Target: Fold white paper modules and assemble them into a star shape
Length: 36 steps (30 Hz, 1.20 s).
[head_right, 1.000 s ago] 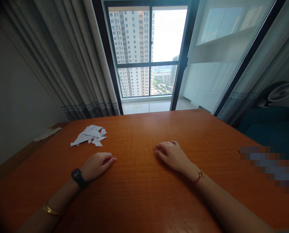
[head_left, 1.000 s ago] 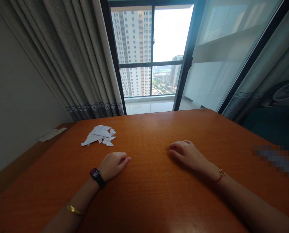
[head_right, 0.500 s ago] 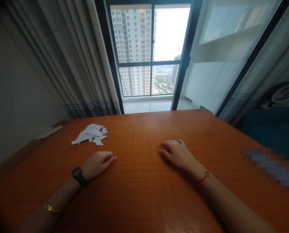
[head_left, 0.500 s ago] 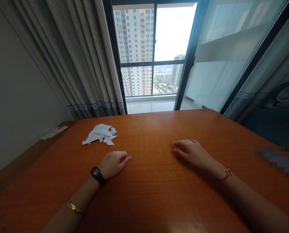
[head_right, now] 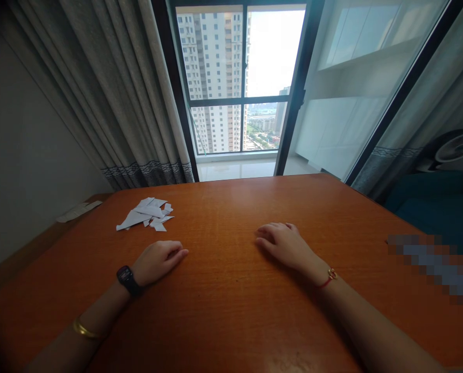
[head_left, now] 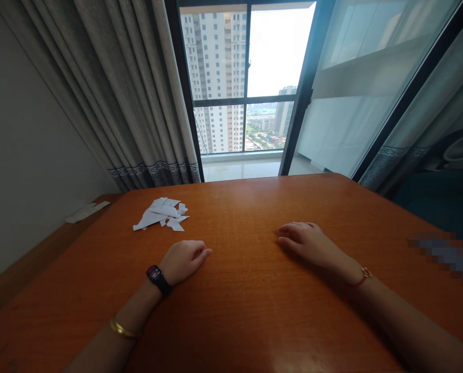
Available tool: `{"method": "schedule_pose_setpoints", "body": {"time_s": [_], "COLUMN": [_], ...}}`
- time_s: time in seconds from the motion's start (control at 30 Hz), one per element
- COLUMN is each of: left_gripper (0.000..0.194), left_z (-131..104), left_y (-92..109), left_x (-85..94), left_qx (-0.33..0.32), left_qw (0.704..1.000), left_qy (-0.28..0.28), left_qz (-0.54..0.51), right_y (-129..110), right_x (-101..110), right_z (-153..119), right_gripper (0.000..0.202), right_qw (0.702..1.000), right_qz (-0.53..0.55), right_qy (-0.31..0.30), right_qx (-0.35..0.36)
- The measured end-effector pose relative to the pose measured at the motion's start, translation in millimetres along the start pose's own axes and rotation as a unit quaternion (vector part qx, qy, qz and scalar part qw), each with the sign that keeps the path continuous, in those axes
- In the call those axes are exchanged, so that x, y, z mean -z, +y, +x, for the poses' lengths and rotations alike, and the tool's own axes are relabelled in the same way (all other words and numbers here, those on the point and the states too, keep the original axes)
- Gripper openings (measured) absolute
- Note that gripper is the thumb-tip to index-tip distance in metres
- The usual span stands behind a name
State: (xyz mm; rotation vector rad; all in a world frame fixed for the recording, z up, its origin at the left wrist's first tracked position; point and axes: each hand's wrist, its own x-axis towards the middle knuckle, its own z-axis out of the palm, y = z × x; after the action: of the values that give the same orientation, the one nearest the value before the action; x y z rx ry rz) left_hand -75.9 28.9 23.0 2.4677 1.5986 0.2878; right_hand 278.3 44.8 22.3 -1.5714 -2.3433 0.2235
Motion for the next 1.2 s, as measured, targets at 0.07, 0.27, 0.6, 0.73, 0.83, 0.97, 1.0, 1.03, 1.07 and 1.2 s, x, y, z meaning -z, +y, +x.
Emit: {"method": "schedule_pose_setpoints", "body": {"time_s": [0.07, 0.27, 0.6, 0.73, 0.83, 0.97, 1.0, 1.03, 1.07, 1.2], "left_gripper": [0.040, 0.033, 0.032, 0.032, 0.031, 0.027, 0.027, 0.026, 0.027, 0.027], "left_z": [0, -1, 1, 2, 1, 0, 0, 0, 1, 1], "left_y": [0, 0, -8, -11, -12, -12, -12, -12, -12, -10], "left_x": [0.5, 0.6, 0.9, 0.1, -1.6, -3.4, -3.5, -3.6, -3.7, -3.3], "left_qx": [0.000, 0.016, 0.053, 0.068, 0.085, 0.095, 0.095, 0.096, 0.098, 0.110], "left_qw": [1.000, 1.000, 0.998, 0.998, 0.996, 0.993, 0.993, 0.993, 0.993, 0.991], "left_qy": [-0.002, -0.005, 0.016, 0.012, 0.008, -0.007, -0.009, -0.010, -0.011, -0.017], "left_qz": [-0.001, -0.020, -0.015, 0.003, 0.040, 0.067, 0.067, 0.068, 0.070, 0.080], "right_y": [0, 14, 24, 21, 23, 26, 26, 26, 26, 24], "right_x": [1, 11, 0, -11, -16, -20, -21, -21, -21, -21], "right_z": [0, -3, 4, 3, 1, -1, -1, -2, -2, -3], "right_gripper": [0.032, 0.037, 0.043, 0.045, 0.038, 0.030, 0.030, 0.029, 0.029, 0.030], "right_qw": [1.000, 0.999, 0.997, 0.998, 0.996, 0.996, 0.996, 0.996, 0.996, 0.996], "right_qz": [-0.001, 0.007, -0.068, -0.061, -0.062, -0.063, -0.064, -0.064, -0.065, -0.067], "right_qy": [-0.007, -0.038, -0.026, 0.032, 0.063, 0.070, 0.067, 0.065, 0.064, 0.064], "right_qx": [-0.002, -0.010, -0.019, -0.004, 0.000, -0.004, -0.002, 0.000, 0.001, -0.005]}}
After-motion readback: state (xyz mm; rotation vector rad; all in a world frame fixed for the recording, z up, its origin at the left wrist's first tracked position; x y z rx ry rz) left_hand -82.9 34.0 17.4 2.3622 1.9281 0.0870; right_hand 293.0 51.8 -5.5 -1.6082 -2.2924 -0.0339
